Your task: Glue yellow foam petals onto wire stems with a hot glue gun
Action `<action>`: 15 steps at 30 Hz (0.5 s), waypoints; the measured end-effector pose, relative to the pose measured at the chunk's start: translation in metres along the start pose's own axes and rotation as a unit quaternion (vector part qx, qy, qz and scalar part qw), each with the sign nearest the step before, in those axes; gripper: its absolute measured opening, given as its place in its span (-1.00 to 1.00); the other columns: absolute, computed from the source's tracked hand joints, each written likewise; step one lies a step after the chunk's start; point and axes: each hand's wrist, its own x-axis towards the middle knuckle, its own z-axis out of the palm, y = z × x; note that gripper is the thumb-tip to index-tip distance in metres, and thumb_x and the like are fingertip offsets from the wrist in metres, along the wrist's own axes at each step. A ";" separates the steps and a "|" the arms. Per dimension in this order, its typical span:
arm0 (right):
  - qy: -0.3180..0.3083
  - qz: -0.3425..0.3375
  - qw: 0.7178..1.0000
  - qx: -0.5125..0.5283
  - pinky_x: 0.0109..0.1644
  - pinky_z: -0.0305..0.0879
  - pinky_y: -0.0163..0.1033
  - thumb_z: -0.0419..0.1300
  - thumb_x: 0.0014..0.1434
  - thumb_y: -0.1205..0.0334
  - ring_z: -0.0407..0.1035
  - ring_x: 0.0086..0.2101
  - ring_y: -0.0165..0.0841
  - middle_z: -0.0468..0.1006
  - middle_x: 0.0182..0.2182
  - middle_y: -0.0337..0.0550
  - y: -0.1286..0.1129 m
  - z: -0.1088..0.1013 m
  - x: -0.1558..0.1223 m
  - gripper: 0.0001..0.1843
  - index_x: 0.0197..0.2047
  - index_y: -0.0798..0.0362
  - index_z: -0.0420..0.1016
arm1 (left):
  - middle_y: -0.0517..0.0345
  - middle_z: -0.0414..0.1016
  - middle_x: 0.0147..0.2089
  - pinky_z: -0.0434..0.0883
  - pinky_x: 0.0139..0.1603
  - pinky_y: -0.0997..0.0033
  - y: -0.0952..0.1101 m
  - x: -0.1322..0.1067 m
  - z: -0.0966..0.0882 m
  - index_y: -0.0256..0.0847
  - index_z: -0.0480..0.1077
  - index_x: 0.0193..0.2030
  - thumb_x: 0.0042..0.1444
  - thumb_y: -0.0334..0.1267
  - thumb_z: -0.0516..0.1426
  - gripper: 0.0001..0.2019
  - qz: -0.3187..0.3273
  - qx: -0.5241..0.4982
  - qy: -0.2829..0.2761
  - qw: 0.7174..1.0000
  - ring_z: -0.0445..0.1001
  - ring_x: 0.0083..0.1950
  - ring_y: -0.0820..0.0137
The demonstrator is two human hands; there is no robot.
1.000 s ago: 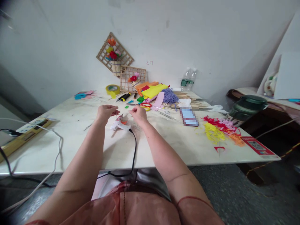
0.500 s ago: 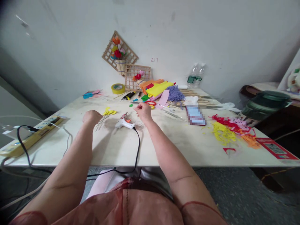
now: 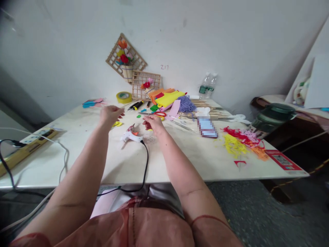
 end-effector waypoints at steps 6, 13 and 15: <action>-0.039 0.030 0.996 0.069 -0.69 0.07 -0.45 0.17 0.08 0.02 0.14 -0.74 -0.59 0.39 -0.69 -0.30 -0.003 -0.006 0.003 -0.68 -0.39 0.17 0.45 | 0.07 0.43 -0.59 0.27 -0.59 0.51 0.007 -0.029 0.064 -0.28 0.38 -0.58 0.01 0.05 0.04 -0.59 0.036 -0.072 -0.092 0.993 0.35 -0.58 0.46; -0.041 0.038 0.996 0.075 -0.70 0.01 -0.43 0.16 0.09 0.04 0.08 -0.76 -0.59 0.36 -0.72 -0.32 -0.004 -0.002 0.000 -0.68 -0.36 0.18 0.47 | 0.04 0.49 -0.46 0.36 -0.43 0.47 -0.005 -0.038 0.056 -0.31 0.49 -0.40 -0.08 0.10 0.14 -0.57 0.027 -0.202 -0.164 0.965 0.42 -0.41 0.43; -0.041 0.043 0.996 0.071 -0.69 0.00 -0.43 0.16 0.08 0.04 0.08 -0.76 -0.58 0.35 -0.73 -0.32 -0.004 -0.001 -0.001 -0.67 -0.35 0.18 0.47 | 0.05 0.51 -0.44 0.36 -0.39 0.46 -0.004 -0.038 0.054 -0.30 0.51 -0.38 -0.13 0.06 0.20 -0.60 0.042 -0.205 -0.177 0.962 0.42 -0.40 0.43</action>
